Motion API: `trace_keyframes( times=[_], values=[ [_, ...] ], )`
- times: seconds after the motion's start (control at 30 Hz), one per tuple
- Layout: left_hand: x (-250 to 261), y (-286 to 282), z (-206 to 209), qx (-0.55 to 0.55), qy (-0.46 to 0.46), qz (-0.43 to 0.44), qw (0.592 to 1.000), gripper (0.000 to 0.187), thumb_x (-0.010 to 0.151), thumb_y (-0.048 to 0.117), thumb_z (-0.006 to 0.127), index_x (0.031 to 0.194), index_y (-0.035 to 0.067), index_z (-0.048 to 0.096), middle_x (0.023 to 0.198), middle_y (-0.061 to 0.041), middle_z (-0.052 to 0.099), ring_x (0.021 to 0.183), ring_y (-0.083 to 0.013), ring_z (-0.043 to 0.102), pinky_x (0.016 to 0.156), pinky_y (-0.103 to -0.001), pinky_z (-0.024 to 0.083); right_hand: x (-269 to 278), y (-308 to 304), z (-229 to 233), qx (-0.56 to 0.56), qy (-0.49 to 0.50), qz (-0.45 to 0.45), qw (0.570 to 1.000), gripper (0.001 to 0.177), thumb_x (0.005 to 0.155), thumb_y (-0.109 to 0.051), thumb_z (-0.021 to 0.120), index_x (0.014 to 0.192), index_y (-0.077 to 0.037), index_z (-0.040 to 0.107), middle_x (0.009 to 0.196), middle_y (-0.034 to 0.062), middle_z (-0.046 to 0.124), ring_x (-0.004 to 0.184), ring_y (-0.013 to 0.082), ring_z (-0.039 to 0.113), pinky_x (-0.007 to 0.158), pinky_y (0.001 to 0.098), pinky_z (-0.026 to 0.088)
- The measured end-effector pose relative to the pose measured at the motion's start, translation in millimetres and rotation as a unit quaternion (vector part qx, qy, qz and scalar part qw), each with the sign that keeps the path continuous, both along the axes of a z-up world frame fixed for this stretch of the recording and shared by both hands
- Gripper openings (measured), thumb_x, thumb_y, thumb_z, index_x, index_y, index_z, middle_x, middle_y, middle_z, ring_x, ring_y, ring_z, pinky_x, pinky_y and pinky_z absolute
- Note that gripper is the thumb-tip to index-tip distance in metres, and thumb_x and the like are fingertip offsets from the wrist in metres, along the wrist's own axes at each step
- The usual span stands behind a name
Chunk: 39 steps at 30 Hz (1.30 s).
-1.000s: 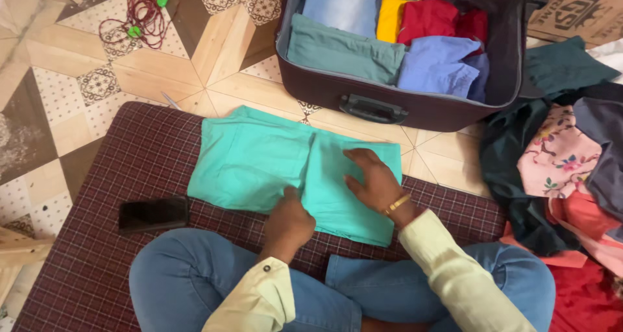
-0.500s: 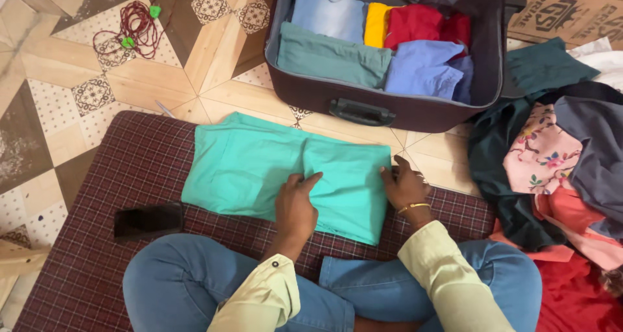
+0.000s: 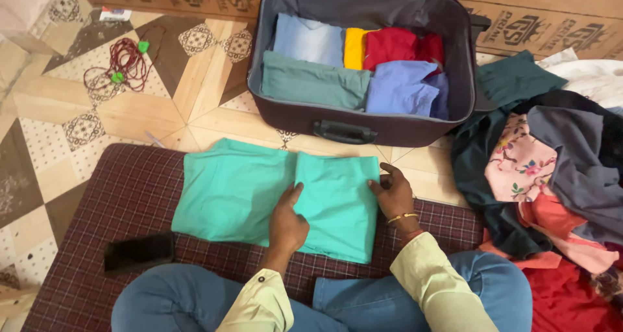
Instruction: The person folds several pieces of clothing by hand and places them into an open suitcase. They fold a light blue shirt, a green garment, and a gray garment, arranging each neatly inside the suitcase.
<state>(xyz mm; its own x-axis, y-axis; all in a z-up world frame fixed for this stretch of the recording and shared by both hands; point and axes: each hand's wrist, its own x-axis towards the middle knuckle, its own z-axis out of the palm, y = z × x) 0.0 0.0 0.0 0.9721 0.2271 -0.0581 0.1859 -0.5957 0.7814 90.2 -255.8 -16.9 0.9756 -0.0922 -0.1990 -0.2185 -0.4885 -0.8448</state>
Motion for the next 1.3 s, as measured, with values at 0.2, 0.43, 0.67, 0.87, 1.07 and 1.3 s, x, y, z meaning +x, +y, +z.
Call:
trace_keyframes(
  times=[0.2,0.43,0.67,0.87,1.07,1.3],
  values=[
    [-2.0,-4.0,35.4,0.115,0.039,-0.001,0.993,0.069,0.074,-0.007,0.059,0.142,0.007,0.055,0.159,-0.021,0.04,0.144,-0.0404,0.042,0.117,-0.05,0.038,-3.8,12.8,23.5,0.046,0.046,0.001,0.998,0.069,0.082,-0.029,0.079,0.137,0.006,0.056,0.106,0.0198,0.075,0.089,0.0246,0.075,0.077,0.0338,0.06],
    [-14.1,-45.1,116.7,0.194,0.194,-0.211,0.938,0.111,0.07,0.05,0.088,0.155,0.005,0.033,0.167,-0.026,0.005,0.152,-0.0426,0.004,0.12,-0.061,0.013,-20.4,12.7,37.3,0.057,0.195,0.037,0.979,0.057,0.083,-0.026,0.081,0.123,0.011,0.063,0.108,0.0238,0.076,0.092,0.0289,0.076,0.079,0.0353,0.06],
    [-36.7,-61.7,77.6,0.325,0.103,-0.317,0.885,0.118,0.07,0.045,0.087,0.158,-0.001,0.022,0.165,-0.028,0.016,0.153,-0.0449,0.013,0.119,-0.061,0.016,-25.4,-9.9,7.5,0.068,0.166,0.063,0.982,0.049,0.081,-0.022,0.078,0.117,0.009,0.062,0.103,0.0203,0.076,0.088,0.028,0.074,0.075,0.037,0.06],
    [-45.8,-84.3,28.0,0.397,-0.102,-0.296,0.863,0.084,0.083,0.017,0.068,0.157,0.0,0.034,0.16,-0.028,0.037,0.146,-0.044,0.037,0.117,-0.054,0.031,-15.6,-60.9,14.9,-0.071,0.235,0.066,0.967,0.047,0.085,-0.027,0.078,0.118,0.005,0.067,0.101,0.0198,0.075,0.087,0.0308,0.073,0.075,0.0412,0.059],
    [-56.9,-116.1,46.4,0.13,-0.097,-0.334,0.929,0.085,0.083,0.025,0.071,0.152,-0.012,0.036,0.155,-0.035,0.04,0.145,-0.0509,0.038,0.122,-0.053,0.029,-31.3,-105.4,59.3,0.128,0.191,-0.074,0.97,0.045,0.08,-0.012,0.076,0.12,0.006,0.068,0.101,0.0192,0.074,0.085,0.0302,0.071,0.07,0.041,0.057],
    [-46.1,-114.7,72.9,0.152,-0.047,-0.238,0.958,0.098,0.071,0.031,0.075,0.148,-0.014,0.035,0.152,-0.037,0.036,0.146,-0.0527,0.032,0.12,-0.056,0.024,-21.3,-69.6,87.3,0.26,0.123,-0.071,0.955,0.04,0.086,-0.006,0.068,0.121,0.009,0.06,0.1,0.0169,0.071,0.083,0.0245,0.069,0.074,0.0366,0.056]
  ],
)
